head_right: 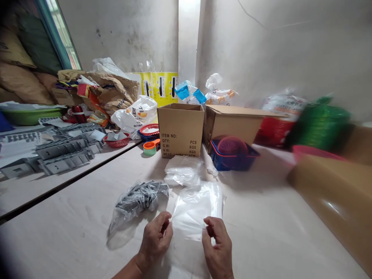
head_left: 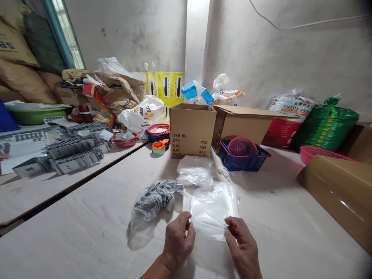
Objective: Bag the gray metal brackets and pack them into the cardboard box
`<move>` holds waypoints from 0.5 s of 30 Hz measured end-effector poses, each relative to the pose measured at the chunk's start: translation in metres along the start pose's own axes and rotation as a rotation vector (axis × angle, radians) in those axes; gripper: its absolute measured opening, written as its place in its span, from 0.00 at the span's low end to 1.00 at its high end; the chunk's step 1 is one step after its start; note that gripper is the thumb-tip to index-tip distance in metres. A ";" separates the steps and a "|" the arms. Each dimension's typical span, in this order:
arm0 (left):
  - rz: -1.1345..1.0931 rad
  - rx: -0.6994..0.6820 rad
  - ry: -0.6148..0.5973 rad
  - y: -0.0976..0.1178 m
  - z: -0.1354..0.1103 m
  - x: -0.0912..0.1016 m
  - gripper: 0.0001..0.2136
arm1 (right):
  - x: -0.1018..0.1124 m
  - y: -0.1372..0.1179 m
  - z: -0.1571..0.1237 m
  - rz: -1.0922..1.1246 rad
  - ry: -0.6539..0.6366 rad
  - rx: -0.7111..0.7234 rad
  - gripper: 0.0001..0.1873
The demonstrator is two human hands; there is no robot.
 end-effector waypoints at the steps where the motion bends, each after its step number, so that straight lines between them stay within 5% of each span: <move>1: 0.010 -0.012 0.007 0.001 0.000 0.000 0.06 | 0.000 0.004 -0.001 0.018 0.002 -0.034 0.08; 6: 0.039 -0.032 0.012 0.002 0.001 0.000 0.05 | 0.001 0.016 -0.005 0.038 0.015 -0.095 0.10; 15: 0.146 -0.105 -0.057 0.009 0.000 -0.006 0.04 | -0.013 -0.003 -0.006 -0.049 -0.140 0.045 0.05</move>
Point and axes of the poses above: each hand's wrist, its own z-axis towards the middle knuckle, its own x-axis out of the back of the hand, y = z × x, the point moved 7 cm from there along z, towards the middle knuckle, and after that the axes turned 12 degrees about x, right-handed, at the moved point
